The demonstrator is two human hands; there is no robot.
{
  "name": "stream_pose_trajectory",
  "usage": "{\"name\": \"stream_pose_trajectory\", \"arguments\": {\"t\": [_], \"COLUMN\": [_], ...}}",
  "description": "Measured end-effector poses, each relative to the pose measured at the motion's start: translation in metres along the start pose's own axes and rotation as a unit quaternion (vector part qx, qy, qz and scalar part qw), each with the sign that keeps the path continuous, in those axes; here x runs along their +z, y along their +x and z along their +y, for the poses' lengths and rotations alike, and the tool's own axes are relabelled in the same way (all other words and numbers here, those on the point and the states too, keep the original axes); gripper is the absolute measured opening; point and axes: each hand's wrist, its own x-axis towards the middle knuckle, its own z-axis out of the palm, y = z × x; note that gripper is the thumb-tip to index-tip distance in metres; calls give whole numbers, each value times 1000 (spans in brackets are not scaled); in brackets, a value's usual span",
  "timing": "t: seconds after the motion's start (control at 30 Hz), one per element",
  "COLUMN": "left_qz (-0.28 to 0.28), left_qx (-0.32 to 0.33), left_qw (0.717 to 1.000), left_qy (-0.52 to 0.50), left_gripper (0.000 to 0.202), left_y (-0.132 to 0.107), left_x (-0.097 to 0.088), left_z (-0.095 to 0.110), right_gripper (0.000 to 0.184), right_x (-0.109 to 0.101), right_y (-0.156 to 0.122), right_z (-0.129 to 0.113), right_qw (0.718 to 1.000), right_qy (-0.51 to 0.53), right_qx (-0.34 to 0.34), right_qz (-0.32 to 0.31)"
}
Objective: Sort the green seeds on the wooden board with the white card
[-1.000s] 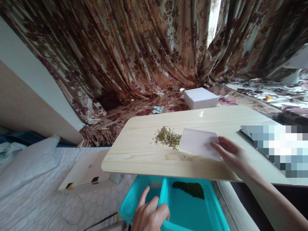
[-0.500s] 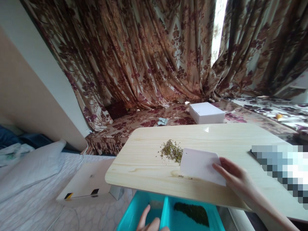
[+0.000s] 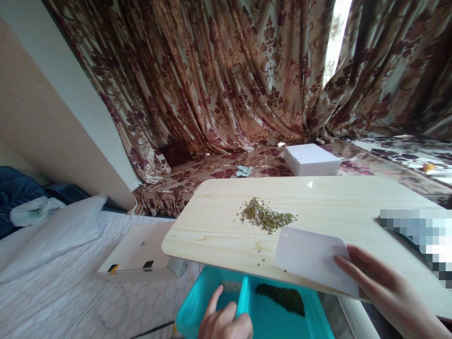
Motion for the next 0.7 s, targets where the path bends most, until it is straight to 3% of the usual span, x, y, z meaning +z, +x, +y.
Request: {"name": "stream_pose_trajectory", "arguments": {"t": [0.37, 0.57, 0.7], "left_qz": [-20, -1, -17], "left_qx": [-38, -43, -42], "left_qw": [996, 996, 996], "left_qy": [-76, -75, -73], "left_gripper": [7, 9, 6], "left_y": [-6, -6, -7], "left_x": [-8, -14, -14], "left_z": [-8, -9, -12], "right_gripper": [40, 40, 40], "right_x": [47, 59, 60], "right_y": [29, 21, 13], "right_z": [-3, -6, -6], "right_qw": [996, 991, 988], "right_qy": [6, -2, 6], "right_qx": [-57, -67, -52], "right_qz": [-75, -119, -148]}}
